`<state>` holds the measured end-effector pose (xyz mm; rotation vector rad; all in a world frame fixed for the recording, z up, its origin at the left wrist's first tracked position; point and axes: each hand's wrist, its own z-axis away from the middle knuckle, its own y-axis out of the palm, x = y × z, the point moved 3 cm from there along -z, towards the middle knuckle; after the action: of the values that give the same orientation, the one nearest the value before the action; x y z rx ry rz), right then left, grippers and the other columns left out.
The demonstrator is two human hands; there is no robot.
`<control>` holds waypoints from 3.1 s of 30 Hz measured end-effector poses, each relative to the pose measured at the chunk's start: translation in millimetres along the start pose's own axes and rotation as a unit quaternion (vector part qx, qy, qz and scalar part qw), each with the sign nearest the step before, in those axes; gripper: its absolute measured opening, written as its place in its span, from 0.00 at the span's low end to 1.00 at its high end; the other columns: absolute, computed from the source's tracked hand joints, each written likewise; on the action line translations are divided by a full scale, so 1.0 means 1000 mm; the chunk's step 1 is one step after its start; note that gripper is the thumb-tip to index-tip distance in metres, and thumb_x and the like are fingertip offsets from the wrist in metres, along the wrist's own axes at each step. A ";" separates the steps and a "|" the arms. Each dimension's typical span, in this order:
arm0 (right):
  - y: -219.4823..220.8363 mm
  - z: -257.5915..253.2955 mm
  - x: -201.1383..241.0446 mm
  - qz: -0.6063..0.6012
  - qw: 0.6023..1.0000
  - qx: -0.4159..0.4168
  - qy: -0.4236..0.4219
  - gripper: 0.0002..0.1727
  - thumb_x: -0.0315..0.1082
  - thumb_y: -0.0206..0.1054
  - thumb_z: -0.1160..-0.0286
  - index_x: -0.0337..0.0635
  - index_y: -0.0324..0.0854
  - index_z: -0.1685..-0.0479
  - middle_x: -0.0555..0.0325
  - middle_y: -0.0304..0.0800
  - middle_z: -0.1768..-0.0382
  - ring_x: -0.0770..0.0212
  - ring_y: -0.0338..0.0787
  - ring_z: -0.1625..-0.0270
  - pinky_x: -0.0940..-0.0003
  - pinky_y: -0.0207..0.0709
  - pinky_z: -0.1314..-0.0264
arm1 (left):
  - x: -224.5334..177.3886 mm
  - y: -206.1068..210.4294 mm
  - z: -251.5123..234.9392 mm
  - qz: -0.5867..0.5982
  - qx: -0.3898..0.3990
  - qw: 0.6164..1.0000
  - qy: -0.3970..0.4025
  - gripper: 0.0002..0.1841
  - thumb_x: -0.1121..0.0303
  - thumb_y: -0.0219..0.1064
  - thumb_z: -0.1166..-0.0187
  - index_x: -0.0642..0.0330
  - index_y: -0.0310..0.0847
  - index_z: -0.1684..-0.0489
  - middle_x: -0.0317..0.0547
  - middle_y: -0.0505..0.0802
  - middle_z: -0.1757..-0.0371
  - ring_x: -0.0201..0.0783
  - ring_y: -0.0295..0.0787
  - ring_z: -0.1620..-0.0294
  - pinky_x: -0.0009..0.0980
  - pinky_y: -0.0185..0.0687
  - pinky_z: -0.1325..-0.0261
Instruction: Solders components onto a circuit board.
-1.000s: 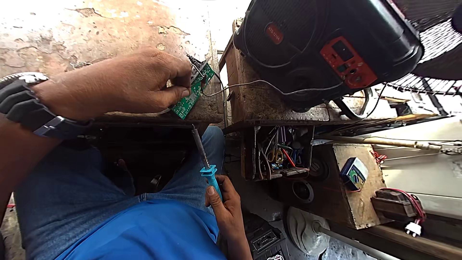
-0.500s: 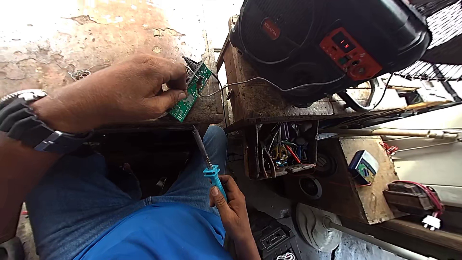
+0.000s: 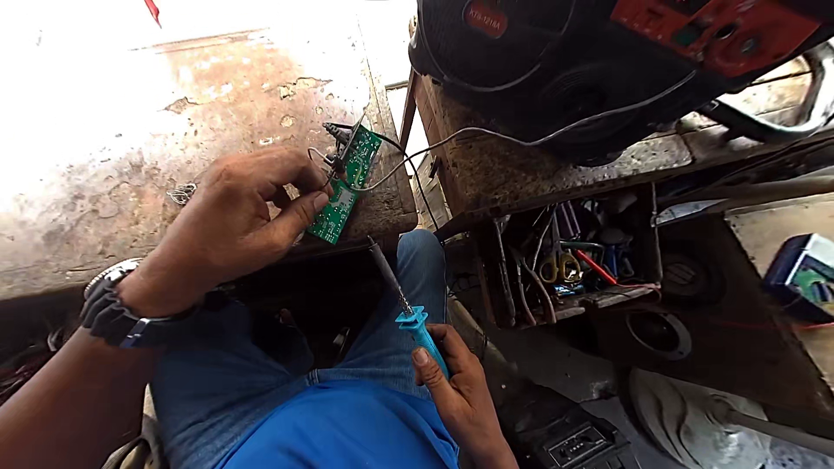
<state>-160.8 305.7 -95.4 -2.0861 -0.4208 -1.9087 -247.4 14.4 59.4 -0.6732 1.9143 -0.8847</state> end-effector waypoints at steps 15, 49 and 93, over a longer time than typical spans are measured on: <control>-0.007 -0.006 0.002 -0.001 1.000 0.001 0.003 0.20 0.44 0.61 0.11 0.33 0.78 0.40 0.60 0.84 0.69 0.70 0.83 0.73 0.75 0.82 0.71 | -0.001 0.019 0.011 -0.028 -0.096 0.995 0.010 0.08 0.68 0.66 0.19 0.61 0.87 0.57 0.43 0.91 0.53 0.28 0.86 0.56 0.25 0.83 0.50; -0.013 -0.012 0.020 0.047 0.997 -0.051 -0.030 0.19 0.41 0.57 0.08 0.33 0.83 0.41 0.63 0.87 0.68 0.74 0.83 0.71 0.80 0.80 0.71 | 0.010 0.021 0.006 -0.006 -0.147 0.988 -0.050 0.08 0.69 0.68 0.17 0.65 0.88 0.52 0.47 0.89 0.47 0.31 0.90 0.50 0.26 0.91 0.50; -0.006 -0.017 0.034 0.058 0.995 -0.067 -0.037 0.23 0.38 0.58 0.09 0.26 0.74 0.29 0.59 0.89 0.62 0.72 0.85 0.70 0.78 0.83 0.70 | 0.010 0.052 0.007 0.010 -0.222 0.975 0.017 0.07 0.70 0.72 0.21 0.63 0.93 0.55 0.51 0.88 0.51 0.30 0.84 0.56 0.23 0.80 0.55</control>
<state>-176.2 304.9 -59.5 -2.2190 -0.1870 -1.8440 -251.4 35.5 10.7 -0.9009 2.1692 -0.4544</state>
